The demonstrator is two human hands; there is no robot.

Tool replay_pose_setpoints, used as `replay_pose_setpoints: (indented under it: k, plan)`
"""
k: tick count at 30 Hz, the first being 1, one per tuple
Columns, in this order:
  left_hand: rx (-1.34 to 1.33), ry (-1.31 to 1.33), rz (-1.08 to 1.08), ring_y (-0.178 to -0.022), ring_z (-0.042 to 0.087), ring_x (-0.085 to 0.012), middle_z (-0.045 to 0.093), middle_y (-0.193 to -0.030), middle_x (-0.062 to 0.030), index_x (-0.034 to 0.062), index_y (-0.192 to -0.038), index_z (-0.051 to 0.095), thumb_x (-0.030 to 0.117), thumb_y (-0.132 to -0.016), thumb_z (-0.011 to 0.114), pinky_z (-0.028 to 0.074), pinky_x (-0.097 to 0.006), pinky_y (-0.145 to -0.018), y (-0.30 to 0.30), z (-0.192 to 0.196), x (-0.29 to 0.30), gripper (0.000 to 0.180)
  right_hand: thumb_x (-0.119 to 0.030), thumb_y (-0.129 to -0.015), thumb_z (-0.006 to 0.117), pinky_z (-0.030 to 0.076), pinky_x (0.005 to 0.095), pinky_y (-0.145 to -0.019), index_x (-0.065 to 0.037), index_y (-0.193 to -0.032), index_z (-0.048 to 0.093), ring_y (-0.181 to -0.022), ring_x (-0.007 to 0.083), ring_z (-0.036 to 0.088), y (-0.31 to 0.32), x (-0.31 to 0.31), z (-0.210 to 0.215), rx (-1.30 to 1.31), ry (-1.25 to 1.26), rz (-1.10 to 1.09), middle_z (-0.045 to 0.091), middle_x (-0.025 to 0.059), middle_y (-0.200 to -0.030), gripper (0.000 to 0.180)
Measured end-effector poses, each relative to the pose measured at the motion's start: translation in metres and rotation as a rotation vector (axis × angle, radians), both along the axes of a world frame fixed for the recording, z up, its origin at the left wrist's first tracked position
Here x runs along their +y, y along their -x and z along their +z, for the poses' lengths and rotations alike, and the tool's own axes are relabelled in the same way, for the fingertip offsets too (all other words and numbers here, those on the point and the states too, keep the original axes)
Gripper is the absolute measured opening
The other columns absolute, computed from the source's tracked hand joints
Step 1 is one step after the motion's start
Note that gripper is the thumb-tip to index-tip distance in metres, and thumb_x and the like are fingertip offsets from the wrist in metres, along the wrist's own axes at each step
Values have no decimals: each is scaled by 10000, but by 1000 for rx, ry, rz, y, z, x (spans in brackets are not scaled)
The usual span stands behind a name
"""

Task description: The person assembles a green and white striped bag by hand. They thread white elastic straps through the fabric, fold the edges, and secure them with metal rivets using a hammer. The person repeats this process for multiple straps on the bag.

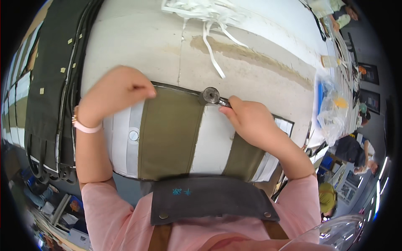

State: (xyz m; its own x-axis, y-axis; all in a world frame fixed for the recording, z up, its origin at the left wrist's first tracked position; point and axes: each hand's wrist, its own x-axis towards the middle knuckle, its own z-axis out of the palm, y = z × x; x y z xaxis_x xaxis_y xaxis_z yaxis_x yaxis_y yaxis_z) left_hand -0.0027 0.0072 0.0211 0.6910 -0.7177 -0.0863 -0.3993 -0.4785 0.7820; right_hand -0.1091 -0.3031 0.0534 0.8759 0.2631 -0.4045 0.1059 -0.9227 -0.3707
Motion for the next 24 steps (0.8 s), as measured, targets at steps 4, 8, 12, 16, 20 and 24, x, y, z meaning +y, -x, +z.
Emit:
replay_pose_setpoints:
  k: [4, 8, 12, 16, 20, 24]
  plan:
    - [-74, -332, 418, -633, 441, -86, 514, -679, 1, -7, -828, 614, 67, -876, 710, 396, -265, -588, -16, 15, 41, 131, -307, -1032, 543, 422, 500, -576, -22, -886, 521, -630, 428, 572, -11, 10, 43, -162, -157, -67, 568, 209, -660, 321]
    - [25, -330, 427, -677, 507, -84, 566, -733, 6, -3, -858, 629, 72, -884, 702, 432, -244, -634, -23, 6, 62, 108, -271, -1029, 561, 389, 443, -559, -27, -877, 516, -598, 369, 505, -25, 32, 75, -351, -382, -132, 512, 174, -640, 291]
    - [129, -218, 408, -626, 488, -115, 561, -649, -24, -7, -856, 661, 108, -868, 697, 425, -299, -590, -27, -4, 75, 121, -302, -1055, 516, 402, 353, -580, -4, -863, 556, -601, 215, 477, -40, 66, 67, -404, -402, -30, 481, 121, -644, 357]
    - [111, -225, 378, -590, 462, -126, 539, -619, -21, -7, -850, 661, 107, -869, 690, 404, -304, -565, -35, -5, 60, 119, -330, -1030, 534, 488, 476, -573, -12, -872, 532, -632, 396, 624, -43, 90, -14, -203, -128, 90, 615, 173, -657, 355]
    - [116, -231, 396, -586, 460, -128, 545, -621, -23, -7, -846, 663, 111, -865, 692, 400, -300, -561, -28, -9, 65, 122, -354, -1042, 506, 496, 478, -550, 0, -890, 550, -599, 390, 632, -60, 76, 6, -197, -211, 210, 634, 179, -655, 388]
    - [146, -248, 369, -593, 473, -126, 568, -631, -27, -2, -833, 668, 106, -851, 695, 412, -301, -566, -29, -1, 58, 113, -356, -1042, 505, 508, 476, -608, -3, -895, 567, -660, 400, 643, -46, 72, 19, -135, -134, 33, 641, 182, -668, 387]
